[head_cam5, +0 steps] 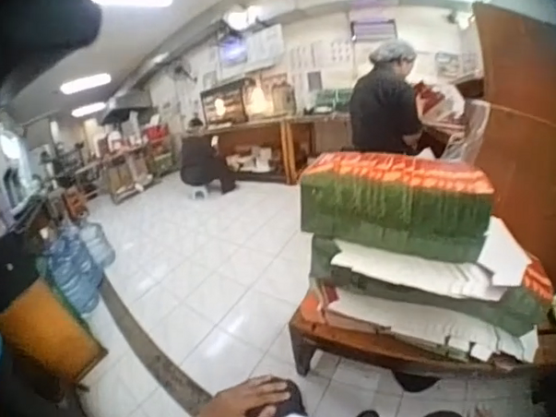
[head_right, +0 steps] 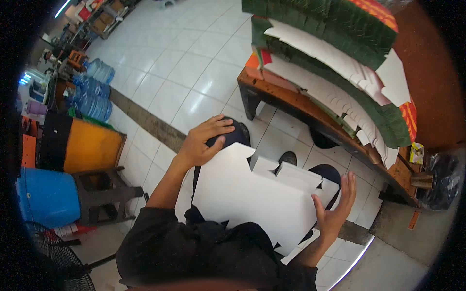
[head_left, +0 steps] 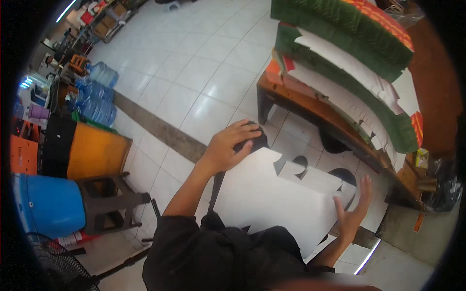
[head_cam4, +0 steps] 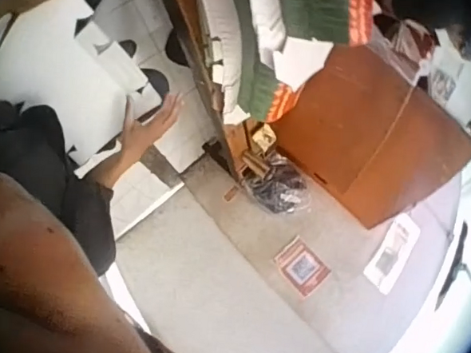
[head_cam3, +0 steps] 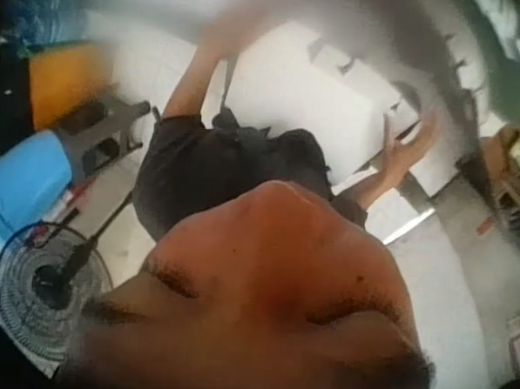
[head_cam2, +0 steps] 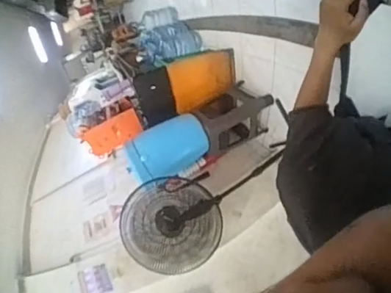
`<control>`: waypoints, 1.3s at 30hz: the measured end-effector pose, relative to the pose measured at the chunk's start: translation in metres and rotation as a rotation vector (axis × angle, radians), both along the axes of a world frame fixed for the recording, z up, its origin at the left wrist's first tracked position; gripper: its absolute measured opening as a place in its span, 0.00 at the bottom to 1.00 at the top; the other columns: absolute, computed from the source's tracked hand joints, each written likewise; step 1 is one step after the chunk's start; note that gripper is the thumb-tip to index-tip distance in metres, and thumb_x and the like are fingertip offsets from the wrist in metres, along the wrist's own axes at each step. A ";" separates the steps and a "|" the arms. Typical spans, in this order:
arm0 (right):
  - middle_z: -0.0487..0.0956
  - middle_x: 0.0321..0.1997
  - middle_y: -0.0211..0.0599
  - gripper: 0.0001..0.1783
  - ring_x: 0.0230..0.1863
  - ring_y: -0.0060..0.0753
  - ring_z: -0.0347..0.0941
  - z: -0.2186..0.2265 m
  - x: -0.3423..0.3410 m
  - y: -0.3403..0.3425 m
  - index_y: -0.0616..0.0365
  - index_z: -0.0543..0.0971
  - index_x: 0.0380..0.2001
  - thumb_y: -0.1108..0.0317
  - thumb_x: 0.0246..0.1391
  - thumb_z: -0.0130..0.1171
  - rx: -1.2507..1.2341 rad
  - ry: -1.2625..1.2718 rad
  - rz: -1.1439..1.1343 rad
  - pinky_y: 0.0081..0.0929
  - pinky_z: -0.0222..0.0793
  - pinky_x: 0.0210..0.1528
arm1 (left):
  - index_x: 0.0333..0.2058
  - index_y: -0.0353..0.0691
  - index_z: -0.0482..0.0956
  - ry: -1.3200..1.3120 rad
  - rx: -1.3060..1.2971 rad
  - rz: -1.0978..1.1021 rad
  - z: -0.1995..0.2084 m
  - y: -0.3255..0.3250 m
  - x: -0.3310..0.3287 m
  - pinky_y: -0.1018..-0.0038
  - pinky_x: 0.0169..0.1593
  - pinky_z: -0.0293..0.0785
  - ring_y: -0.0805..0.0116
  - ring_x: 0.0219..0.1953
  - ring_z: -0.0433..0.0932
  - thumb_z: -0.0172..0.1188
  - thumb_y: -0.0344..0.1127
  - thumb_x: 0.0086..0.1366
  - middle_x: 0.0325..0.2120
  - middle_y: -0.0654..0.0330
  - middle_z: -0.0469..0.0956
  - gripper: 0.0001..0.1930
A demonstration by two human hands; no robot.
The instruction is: Assembling and stacking cardboard food containers at a table.
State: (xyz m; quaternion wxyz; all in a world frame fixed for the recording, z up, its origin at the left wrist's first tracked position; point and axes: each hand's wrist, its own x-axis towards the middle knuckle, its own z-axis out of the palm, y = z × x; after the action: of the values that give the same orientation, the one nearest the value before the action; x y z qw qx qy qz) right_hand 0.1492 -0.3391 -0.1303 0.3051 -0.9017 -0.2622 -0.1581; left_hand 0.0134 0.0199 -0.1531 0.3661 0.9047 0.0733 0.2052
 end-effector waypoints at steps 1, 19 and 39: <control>0.80 0.46 0.42 0.26 0.52 0.48 0.74 -0.003 0.001 0.001 0.58 0.79 0.44 0.68 0.38 0.73 0.038 -0.039 0.055 0.43 0.67 0.57 | 0.44 0.40 0.82 0.011 -0.028 0.014 -0.005 -0.004 -0.006 0.62 0.61 0.68 0.51 0.58 0.72 0.58 0.29 0.58 0.49 0.53 0.78 0.14; 0.78 0.50 0.42 0.23 0.52 0.49 0.74 -0.024 -0.001 -0.001 0.59 0.78 0.41 0.72 0.38 0.73 -0.046 -0.187 0.081 0.41 0.71 0.55 | 0.43 0.42 0.82 -0.128 0.376 0.160 0.010 -0.007 -0.029 0.69 0.47 0.79 0.58 0.47 0.81 0.66 0.35 0.53 0.44 0.55 0.81 0.17; 0.80 0.42 0.33 0.24 0.55 0.38 0.72 -0.013 -0.015 0.013 0.50 0.81 0.40 0.63 0.34 0.76 -0.296 -0.222 0.164 0.57 0.49 0.69 | 0.47 0.45 0.78 -0.075 0.315 0.062 0.028 -0.077 -0.018 0.63 0.58 0.69 0.59 0.54 0.71 0.68 0.42 0.54 0.45 0.61 0.76 0.21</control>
State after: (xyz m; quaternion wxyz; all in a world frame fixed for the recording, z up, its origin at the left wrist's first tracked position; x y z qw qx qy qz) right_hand 0.1343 -0.3263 -0.1430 0.1502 -0.8894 -0.3872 -0.1908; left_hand -0.0050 -0.0570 -0.1253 0.2159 0.9399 0.0543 0.2589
